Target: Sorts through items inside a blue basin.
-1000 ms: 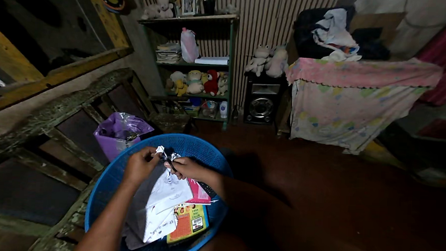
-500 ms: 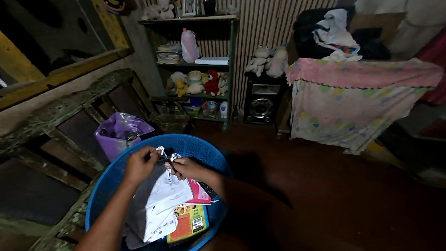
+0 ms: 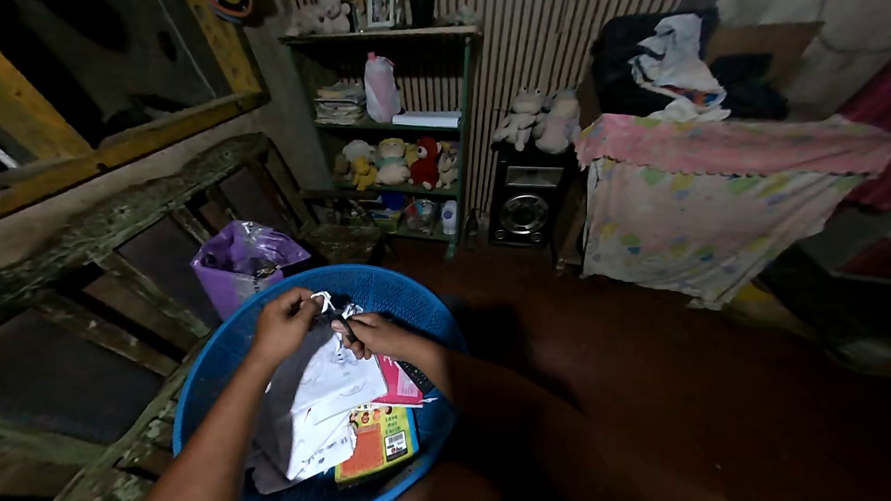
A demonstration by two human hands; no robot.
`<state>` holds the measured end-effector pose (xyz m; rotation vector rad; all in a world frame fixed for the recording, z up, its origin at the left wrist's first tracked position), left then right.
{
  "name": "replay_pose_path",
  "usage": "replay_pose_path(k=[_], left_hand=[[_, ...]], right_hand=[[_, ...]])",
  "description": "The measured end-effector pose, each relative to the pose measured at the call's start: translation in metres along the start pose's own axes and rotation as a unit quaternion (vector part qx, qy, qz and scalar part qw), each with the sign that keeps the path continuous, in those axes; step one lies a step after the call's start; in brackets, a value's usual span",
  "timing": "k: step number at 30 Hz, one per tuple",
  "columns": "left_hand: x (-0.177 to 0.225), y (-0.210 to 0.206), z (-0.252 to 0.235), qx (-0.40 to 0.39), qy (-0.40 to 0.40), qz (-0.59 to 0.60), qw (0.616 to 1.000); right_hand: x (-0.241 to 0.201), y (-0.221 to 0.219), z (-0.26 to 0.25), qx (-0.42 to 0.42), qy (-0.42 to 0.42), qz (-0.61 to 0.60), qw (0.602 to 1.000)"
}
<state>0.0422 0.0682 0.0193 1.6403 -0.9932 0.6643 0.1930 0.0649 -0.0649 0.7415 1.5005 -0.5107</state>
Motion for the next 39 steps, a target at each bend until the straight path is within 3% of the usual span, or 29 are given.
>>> replay_pose_path(k=[7,21,39], left_hand=[[-0.001,-0.002,0.000,-0.013,0.019,0.070,0.997],[-0.006,0.004,0.002,-0.017,0.092,0.081,0.992],[-0.010,0.000,-0.005,-0.035,0.090,0.097,0.991]], right_hand=[[-0.003,-0.002,0.001,-0.009,0.006,-0.023,1.000],[0.000,-0.004,0.001,-0.010,-0.008,-0.014,1.000],[0.019,0.001,-0.010,-0.042,-0.034,0.003,0.999]])
Point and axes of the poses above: each hand's wrist, its own z-axis away from the middle knuckle, its own y-axis out of the back of the hand, x = y × z, the point moved 8 cm from there along -z, towards the middle knuckle, and after that the axes turned 7 degrees about z, right-handed, at the moved point
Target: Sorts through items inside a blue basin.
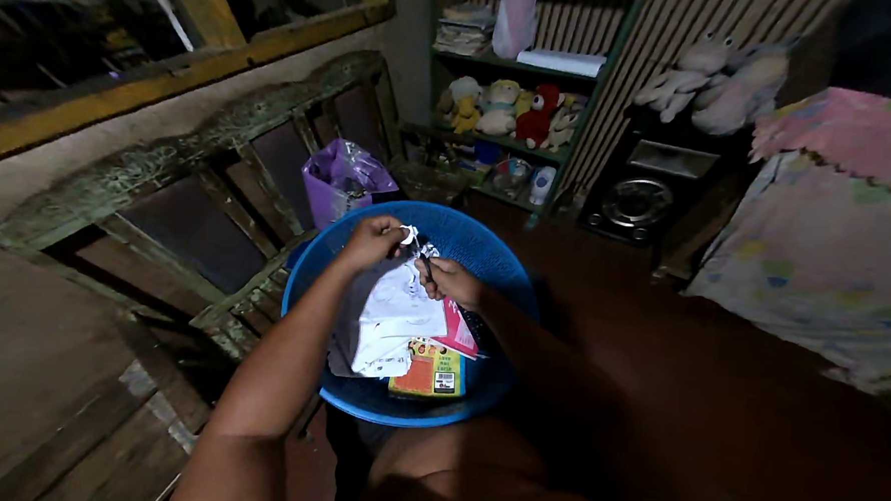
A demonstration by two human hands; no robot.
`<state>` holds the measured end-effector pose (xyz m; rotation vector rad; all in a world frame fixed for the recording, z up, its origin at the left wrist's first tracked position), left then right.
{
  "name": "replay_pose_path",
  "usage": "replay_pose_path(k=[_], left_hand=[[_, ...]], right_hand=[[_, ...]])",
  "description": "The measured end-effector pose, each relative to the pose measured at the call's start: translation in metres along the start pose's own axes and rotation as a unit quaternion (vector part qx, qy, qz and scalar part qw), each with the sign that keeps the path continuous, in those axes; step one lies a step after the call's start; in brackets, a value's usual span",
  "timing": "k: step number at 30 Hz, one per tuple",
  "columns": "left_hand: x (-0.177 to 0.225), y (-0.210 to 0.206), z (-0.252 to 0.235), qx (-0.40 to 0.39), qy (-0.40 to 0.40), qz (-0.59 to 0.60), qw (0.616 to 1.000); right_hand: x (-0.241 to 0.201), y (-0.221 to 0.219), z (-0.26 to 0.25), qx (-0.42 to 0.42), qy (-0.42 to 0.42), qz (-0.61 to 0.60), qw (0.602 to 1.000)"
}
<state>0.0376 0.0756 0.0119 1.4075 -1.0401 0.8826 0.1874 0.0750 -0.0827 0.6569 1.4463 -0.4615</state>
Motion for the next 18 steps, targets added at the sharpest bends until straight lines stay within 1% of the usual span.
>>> replay_pose_path(k=[3,5,7,9,13,18], left_hand=[[0.000,0.000,0.003,-0.008,0.012,-0.010,1.000],[0.004,-0.004,0.010,-0.023,0.033,-0.009,0.999],[-0.003,-0.006,0.009,-0.046,0.052,-0.001,0.998],[-0.008,-0.006,0.005,-0.054,0.058,-0.001,0.997],[-0.010,-0.002,0.003,-0.041,0.071,-0.003,0.997],[-0.015,0.010,0.003,0.005,0.080,0.013,0.997]], right_hand=[[0.003,-0.003,-0.001,-0.006,0.005,-0.021,1.000],[0.003,-0.005,0.002,-0.004,-0.011,-0.019,1.000],[0.001,-0.006,0.004,0.001,-0.026,-0.008,1.000],[-0.002,-0.004,0.005,0.011,-0.018,-0.008,1.000],[-0.012,-0.003,0.010,0.012,0.006,-0.016,1.000],[-0.010,-0.005,0.008,0.010,0.014,-0.029,0.999]])
Point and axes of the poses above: each hand's wrist, its own z-axis away from the middle knuckle, its own y-axis out of the back of the hand, x = y × z, the point moved 8 cm from there along -z, towards the middle knuckle, and after that the axes turned 7 degrees about z, right-handed, at the moved point
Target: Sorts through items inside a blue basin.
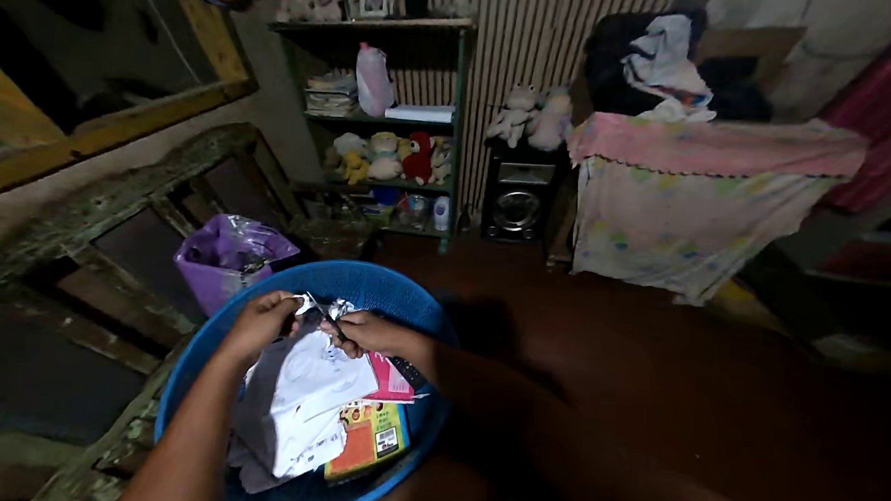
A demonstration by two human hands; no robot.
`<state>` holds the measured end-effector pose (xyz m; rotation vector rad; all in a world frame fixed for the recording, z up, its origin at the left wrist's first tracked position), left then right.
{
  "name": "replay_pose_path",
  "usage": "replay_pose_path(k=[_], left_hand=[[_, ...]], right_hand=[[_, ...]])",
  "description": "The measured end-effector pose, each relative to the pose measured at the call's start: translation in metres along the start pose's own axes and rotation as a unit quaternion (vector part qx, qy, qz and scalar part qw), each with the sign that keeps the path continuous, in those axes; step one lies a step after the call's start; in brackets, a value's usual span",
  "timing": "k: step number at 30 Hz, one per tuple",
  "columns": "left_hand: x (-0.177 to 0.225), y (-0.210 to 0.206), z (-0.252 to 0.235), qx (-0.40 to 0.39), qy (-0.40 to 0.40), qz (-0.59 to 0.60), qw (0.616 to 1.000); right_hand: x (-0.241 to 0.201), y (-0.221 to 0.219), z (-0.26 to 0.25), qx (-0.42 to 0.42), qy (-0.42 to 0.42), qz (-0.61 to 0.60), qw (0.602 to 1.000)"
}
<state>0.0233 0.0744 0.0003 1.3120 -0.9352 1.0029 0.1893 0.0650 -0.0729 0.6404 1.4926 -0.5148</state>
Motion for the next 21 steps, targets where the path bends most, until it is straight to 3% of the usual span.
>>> replay_pose_path(k=[21], left_hand=[[0.005,0.014,0.002,0.080,-0.043,0.030,0.995]], right_hand=[[0.005,-0.012,0.000,-0.036,-0.011,0.019,0.999]])
Point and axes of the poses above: each hand's wrist, its own z-axis away from the middle knuckle, its own y-axis out of the back of the hand, x = y × z, the point moved 8 cm from there along -z, towards the middle knuckle, and after that the axes turned 7 degrees about z, right-handed, at the moved point
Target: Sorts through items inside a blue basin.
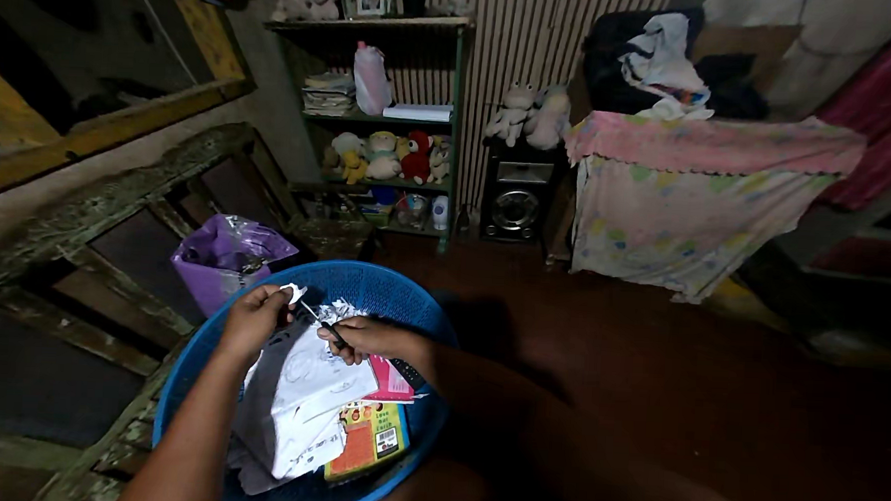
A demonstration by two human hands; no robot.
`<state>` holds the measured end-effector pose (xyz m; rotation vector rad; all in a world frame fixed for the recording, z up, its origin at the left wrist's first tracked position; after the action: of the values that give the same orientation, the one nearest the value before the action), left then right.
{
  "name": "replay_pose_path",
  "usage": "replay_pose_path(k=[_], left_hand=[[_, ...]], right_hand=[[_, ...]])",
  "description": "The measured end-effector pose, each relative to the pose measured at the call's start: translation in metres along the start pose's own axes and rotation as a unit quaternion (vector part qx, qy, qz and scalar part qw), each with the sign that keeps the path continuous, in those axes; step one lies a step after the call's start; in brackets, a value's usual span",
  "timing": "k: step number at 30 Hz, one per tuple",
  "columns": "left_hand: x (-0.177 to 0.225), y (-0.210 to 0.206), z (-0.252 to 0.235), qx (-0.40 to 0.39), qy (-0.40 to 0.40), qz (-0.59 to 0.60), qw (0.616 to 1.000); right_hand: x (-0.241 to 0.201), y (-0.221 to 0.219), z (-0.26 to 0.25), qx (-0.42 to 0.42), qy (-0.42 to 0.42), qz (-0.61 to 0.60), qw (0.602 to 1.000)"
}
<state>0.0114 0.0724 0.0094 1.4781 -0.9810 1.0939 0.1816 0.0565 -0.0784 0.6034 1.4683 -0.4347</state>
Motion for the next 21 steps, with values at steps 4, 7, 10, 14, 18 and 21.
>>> replay_pose_path(k=[4,7,10,14,18,21], left_hand=[[0.000,-0.008,0.003,-0.029,0.005,0.003,1.000],[0.002,-0.014,0.005,-0.037,0.015,0.008,0.999],[0.003,-0.018,0.009,-0.042,0.017,0.019,0.999],[0.002,-0.019,0.009,-0.043,0.019,0.020,0.999],[0.001,-0.021,0.008,-0.056,0.022,0.027,0.998],[0.001,-0.023,0.007,-0.057,0.024,0.036,0.997]], right_hand=[[-0.001,0.000,0.000,0.006,-0.001,0.011,1.000],[-0.003,0.001,0.004,0.017,-0.013,0.012,1.000],[-0.004,0.003,0.004,0.019,-0.013,0.006,1.000],[0.004,0.004,-0.003,0.011,-0.006,0.012,1.000],[0.006,0.004,-0.007,-0.002,0.010,0.010,1.000],[0.007,0.005,-0.008,-0.006,0.013,0.009,1.000]])
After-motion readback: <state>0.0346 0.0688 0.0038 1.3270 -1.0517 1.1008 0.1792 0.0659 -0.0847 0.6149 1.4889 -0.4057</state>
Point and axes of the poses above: each hand's wrist, its own z-axis away from the middle knuckle, its own y-axis out of the back of the hand, x = y × z, the point moved 8 cm from there along -z, towards the middle knuckle, and after that the axes turned 7 degrees about z, right-handed, at the moved point
